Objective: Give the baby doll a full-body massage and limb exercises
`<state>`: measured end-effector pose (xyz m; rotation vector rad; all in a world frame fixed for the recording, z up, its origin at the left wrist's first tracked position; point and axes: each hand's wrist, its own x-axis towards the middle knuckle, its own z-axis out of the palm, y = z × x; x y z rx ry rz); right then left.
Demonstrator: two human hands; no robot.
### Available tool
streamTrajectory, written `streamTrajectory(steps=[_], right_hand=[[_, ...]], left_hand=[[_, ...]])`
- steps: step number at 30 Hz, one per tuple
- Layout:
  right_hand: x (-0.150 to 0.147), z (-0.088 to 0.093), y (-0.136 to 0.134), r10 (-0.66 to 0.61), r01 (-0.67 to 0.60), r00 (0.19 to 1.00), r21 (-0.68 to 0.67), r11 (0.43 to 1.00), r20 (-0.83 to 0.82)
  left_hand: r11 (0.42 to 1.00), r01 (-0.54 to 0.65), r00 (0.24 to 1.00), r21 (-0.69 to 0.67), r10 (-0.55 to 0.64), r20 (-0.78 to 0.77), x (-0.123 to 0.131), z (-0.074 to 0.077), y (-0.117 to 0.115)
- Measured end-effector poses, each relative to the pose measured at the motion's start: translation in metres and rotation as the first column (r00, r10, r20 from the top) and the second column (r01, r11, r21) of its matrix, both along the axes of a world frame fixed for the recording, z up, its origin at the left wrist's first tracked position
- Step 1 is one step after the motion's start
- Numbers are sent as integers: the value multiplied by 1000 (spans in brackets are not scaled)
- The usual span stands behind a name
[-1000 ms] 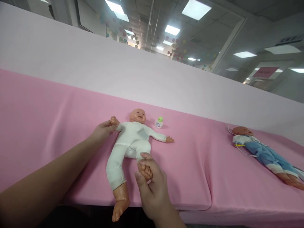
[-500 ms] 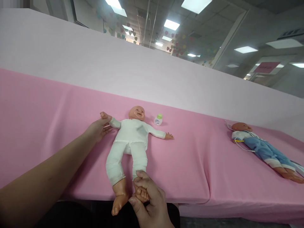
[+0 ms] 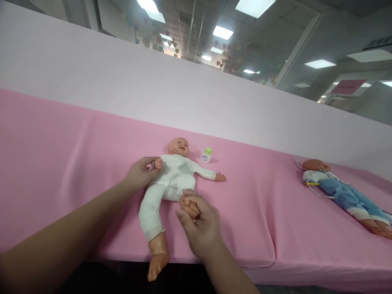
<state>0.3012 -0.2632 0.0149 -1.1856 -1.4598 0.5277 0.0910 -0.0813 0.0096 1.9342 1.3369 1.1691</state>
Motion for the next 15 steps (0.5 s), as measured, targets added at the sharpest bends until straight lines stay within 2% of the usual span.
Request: streamTrajectory(steps=[3,6,11,15], right_hand=[[-1,17,29,-13,0,993,-115,993,-115],[-4,29,51,-25,-3,989,-193,981,-143],[-7,24,69,-26,-18,985,-256,967,-168],[-8,22,62,-37,-11,979,-235,972,-201]], left_hand=[[993,101,994,54,-98,-54,-2,0,3],[980,171,977,101,-155,-145,-3,-2,6],[977,177,969,118,-152,-196,-4,-5,10],[983,168,983,70,-161,-92,-5,-5,10]])
